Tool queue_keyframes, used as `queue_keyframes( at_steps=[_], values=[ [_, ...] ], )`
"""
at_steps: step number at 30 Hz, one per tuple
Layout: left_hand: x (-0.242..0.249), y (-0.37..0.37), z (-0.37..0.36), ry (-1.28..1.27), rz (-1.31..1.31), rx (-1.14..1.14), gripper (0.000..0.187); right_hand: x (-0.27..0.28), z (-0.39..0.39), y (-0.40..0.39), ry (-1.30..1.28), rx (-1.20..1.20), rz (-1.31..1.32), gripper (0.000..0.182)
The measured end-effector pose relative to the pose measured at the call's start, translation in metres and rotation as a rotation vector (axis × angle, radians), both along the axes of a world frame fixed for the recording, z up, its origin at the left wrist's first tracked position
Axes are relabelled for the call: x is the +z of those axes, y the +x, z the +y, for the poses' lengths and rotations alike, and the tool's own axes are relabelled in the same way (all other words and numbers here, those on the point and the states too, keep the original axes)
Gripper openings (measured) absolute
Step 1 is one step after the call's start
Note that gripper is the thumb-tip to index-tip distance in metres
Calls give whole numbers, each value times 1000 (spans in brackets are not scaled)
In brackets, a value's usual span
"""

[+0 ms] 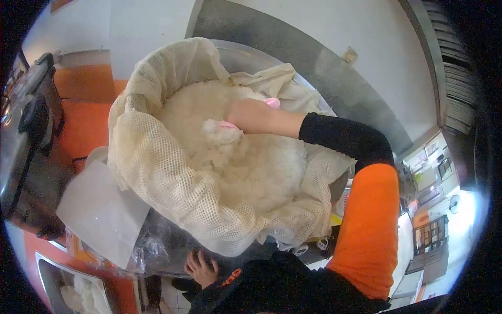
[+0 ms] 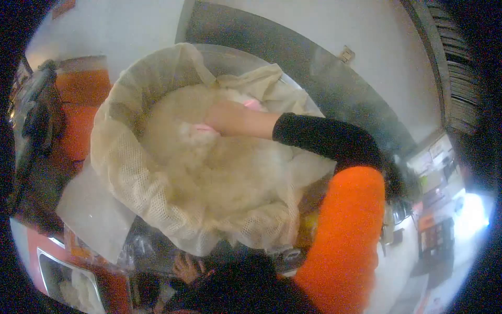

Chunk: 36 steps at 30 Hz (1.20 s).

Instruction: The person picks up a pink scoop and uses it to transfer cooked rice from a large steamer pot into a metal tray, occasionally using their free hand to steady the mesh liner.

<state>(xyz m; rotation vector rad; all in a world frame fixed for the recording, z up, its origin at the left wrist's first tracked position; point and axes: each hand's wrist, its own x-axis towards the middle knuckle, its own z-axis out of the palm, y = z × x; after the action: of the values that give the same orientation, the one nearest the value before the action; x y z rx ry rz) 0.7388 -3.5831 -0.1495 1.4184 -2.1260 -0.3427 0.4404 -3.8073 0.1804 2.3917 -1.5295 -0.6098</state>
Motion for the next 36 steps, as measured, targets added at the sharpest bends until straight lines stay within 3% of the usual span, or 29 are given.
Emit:
queue_keyframes(
  at_steps=[2,5,8,11,14,17,20,23,26,31,33,36],
  values=[
    [0,0,0,25,-4,2,48,4,11,2,18,6,31,13],
    [12,0,1,128,-7,7,48,7,30,8,36,-175,-165,15],
    [2,-2,2,116,-10,42,48,12,43,-1,176,-124,-215,24],
    [-10,-1,5,35,-2,50,47,-1,46,-24,323,72,-600,27],
    [4,0,3,39,15,39,47,18,52,-20,707,-610,-522,26],
    [10,3,4,14,53,23,46,7,52,-48,794,-737,-599,21],
    [11,2,6,6,107,13,46,37,63,-38,815,-809,-737,20],
    [12,8,8,4,206,-14,48,57,73,-34,592,-675,-715,16],
    [18,24,10,49,340,-32,50,73,88,-32,615,-695,-1018,13],
    [69,83,30,-19,358,84,45,84,106,3,500,-747,-1169,47],
    [72,112,40,-93,319,167,43,82,105,0,434,-725,-1128,47],
    [115,138,65,-173,353,307,34,83,98,-12,358,-654,-982,52]
  ],
)
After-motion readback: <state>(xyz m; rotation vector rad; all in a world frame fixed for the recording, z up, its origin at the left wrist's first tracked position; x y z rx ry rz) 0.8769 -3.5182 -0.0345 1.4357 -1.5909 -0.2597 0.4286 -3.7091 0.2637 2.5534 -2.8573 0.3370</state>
